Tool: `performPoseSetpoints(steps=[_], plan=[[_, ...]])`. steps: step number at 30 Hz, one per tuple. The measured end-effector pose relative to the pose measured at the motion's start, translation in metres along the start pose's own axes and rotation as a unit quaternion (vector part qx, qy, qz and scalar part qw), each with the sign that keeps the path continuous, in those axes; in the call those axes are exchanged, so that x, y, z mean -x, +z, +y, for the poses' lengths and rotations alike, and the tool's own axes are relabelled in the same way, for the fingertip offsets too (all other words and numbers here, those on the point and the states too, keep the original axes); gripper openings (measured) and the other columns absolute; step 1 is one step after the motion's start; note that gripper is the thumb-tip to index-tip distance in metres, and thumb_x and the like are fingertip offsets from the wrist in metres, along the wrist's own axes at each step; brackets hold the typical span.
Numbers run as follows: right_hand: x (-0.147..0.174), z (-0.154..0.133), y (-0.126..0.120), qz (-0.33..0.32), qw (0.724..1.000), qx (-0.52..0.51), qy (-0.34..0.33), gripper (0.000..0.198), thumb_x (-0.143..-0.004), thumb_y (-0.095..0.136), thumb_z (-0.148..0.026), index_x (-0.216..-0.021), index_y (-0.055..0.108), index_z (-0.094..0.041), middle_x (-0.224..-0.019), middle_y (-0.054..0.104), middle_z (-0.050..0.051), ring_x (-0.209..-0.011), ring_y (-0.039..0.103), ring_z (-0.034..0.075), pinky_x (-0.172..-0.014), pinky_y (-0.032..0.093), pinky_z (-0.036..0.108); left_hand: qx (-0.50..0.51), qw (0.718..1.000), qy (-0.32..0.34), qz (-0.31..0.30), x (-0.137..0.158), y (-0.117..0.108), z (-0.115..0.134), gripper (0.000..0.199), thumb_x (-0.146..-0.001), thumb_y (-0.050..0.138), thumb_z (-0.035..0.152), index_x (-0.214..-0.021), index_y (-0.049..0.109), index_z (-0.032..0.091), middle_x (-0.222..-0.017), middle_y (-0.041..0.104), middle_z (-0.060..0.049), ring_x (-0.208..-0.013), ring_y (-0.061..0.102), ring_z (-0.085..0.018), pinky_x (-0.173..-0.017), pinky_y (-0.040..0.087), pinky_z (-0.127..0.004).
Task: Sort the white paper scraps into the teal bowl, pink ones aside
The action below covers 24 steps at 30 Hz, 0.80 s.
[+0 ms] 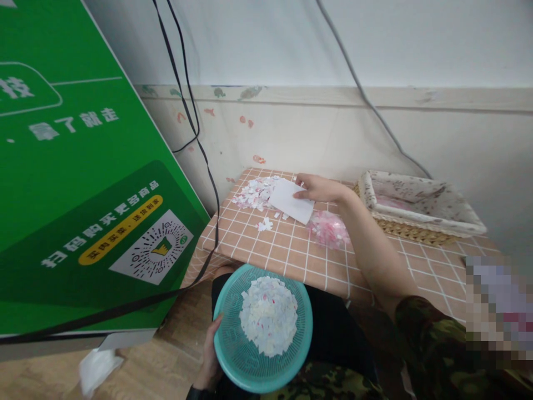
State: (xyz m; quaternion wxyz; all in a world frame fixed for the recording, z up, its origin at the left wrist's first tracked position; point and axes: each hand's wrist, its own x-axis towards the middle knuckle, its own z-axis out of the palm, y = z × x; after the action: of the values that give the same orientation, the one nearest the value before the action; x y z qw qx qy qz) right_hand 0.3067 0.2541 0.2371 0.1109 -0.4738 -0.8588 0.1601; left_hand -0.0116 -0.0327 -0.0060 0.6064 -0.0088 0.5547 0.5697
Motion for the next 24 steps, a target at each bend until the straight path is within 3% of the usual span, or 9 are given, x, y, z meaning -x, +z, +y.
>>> performPoseSetpoints(steps=[5,9,17,24], plan=[[0.0,0.017,0.001,-0.039,0.999,-0.003,-0.017,0.042,-0.073,0.06,-0.032,-0.111,0.056,-0.014,-0.109,0.062,0.012,-0.09,0.058,0.023,-0.077,0.044,0.033,-0.003,0.999,-0.026,-0.022,0.001,0.002,0.0,0.026,-0.064,0.07,0.034,-0.08,0.073,0.014,-0.071,0.073,-0.006,-0.068,0.067,-0.024,-0.075,0.051,-0.038],[0.002,0.02,-0.002,-0.067,0.997,-0.01,-0.036,0.04,-0.073,0.059,-0.032,-0.109,0.056,-0.014,-0.107,0.062,0.011,-0.089,0.058,0.023,-0.075,0.044,0.033,0.003,1.0,-0.009,-0.009,0.0,0.001,0.0,0.026,-0.064,0.07,0.033,-0.082,0.073,0.014,-0.077,0.074,-0.006,-0.073,0.067,-0.023,-0.079,0.05,-0.035],[0.017,0.02,-0.024,-0.097,0.995,-0.003,0.027,0.034,-0.07,0.06,-0.032,-0.099,0.055,-0.014,-0.097,0.063,0.01,-0.079,0.057,0.021,-0.061,0.043,0.029,-0.006,1.0,0.005,-0.009,0.005,0.004,0.002,0.024,-0.061,0.071,0.032,-0.078,0.073,0.015,-0.075,0.074,-0.007,-0.078,0.068,-0.028,-0.08,0.05,-0.041],[0.013,0.023,-0.018,-0.115,0.993,-0.009,0.004,0.034,-0.069,0.061,-0.03,-0.099,0.055,-0.016,-0.099,0.063,0.009,-0.082,0.058,0.021,-0.064,0.044,0.03,0.006,1.0,0.006,-0.007,0.004,0.005,0.001,0.024,-0.059,0.072,0.032,-0.076,0.073,0.015,-0.073,0.074,-0.006,-0.074,0.068,-0.026,-0.078,0.051,-0.04]])
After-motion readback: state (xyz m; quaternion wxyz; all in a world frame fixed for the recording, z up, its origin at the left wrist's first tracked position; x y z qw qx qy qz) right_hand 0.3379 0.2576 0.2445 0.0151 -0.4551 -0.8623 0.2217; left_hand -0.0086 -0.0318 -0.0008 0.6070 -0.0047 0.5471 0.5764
